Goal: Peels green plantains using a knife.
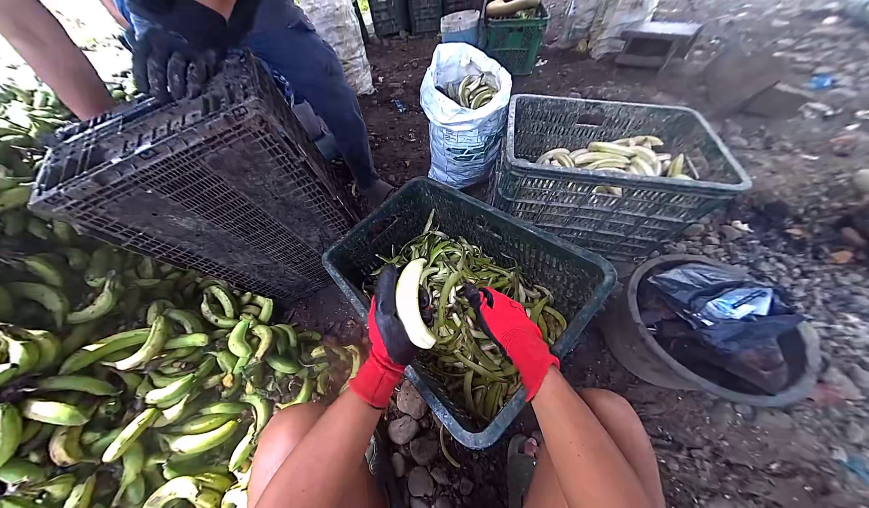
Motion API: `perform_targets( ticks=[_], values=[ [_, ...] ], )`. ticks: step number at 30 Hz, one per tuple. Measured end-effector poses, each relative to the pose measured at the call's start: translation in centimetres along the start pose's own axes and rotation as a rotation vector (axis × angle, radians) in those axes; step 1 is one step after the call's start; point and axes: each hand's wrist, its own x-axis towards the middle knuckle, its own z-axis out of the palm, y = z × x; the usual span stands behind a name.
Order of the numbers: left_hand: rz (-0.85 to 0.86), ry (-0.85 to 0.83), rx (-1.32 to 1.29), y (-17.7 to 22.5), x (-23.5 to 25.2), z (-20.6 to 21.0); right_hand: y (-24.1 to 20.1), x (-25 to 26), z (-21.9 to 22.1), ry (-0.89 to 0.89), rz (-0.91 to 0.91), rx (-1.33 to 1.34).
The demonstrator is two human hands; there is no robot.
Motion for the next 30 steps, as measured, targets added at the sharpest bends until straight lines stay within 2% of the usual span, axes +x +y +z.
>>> perform_targets(
  ticks=[2, 4, 6, 7, 9, 10, 12, 14, 16, 17, 19, 21, 25, 27, 30],
  values=[
    [-0.157, -0.044, -0.036, -0.2, 1.1, -1.0, 0.4, -0.3, -0.7, 0.04, 0.006, 0.063],
    [-0.486, 0.005, -0.303, -1.1, 2.2, -1.5, 0.1, -1.1, -1.1, 0.123, -0.025, 0.062],
    [-0.753, -0.01, -0.451, -1.2, 3.0, -2.0, 0.4, -1.7, -0.7, 0.233, -0.071, -0.013],
    [-0.798, -0.048, -0.456, -1.0, 3.2, -2.2, 0.6, -2.0, -0.4, 0.244, -0.079, 0.0],
    [-0.726, -0.128, -0.373, -0.6, 3.2, -2.5, 1.3, -1.6, 0.2, 0.16, -0.122, 0.188],
    [-0.677, -0.147, -0.322, -0.4, 3.2, -2.5, 1.9, -1.1, 0.8, 0.041, -0.183, 0.453],
    [-0.63, -0.155, -0.263, -0.3, 3.2, -2.6, 2.1, -1.5, 1.1, -0.326, -0.242, 1.0],
    [-0.632, -0.203, -0.269, -0.3, 3.3, -2.8, 1.3, -2.3, 1.8, -0.442, -0.204, 1.157],
    [-0.659, -0.246, -0.3, 0.1, 3.4, -3.0, 0.7, -2.3, 3.5, -0.331, -0.234, 1.011],
    [-0.676, -0.25, -0.313, 0.4, 3.4, -3.0, 0.5, -2.3, 4.1, -0.197, -0.296, 0.801],
    [-0.698, -0.254, -0.309, 0.8, 3.5, -3.1, 0.3, -3.1, 3.7, -0.046, -0.456, 0.302],
    [-0.73, -0.263, -0.317, 1.0, 3.5, -3.3, 0.2, -3.5, 3.7, 0.005, -0.59, 0.081],
    [-0.658, -0.342, -0.33, 0.8, 3.5, -4.1, 0.1, -4.0, 3.6, 0.029, -0.709, -0.122],
    [-0.622, -0.374, -0.317, 0.9, 3.2, -4.1, 0.1, -3.7, 3.3, -0.01, -0.689, -0.149],
    [-0.595, -0.297, -0.307, 1.6, 2.3, -3.2, -0.1, -3.0, 3.1, -0.009, -0.582, -0.144]
  ],
)
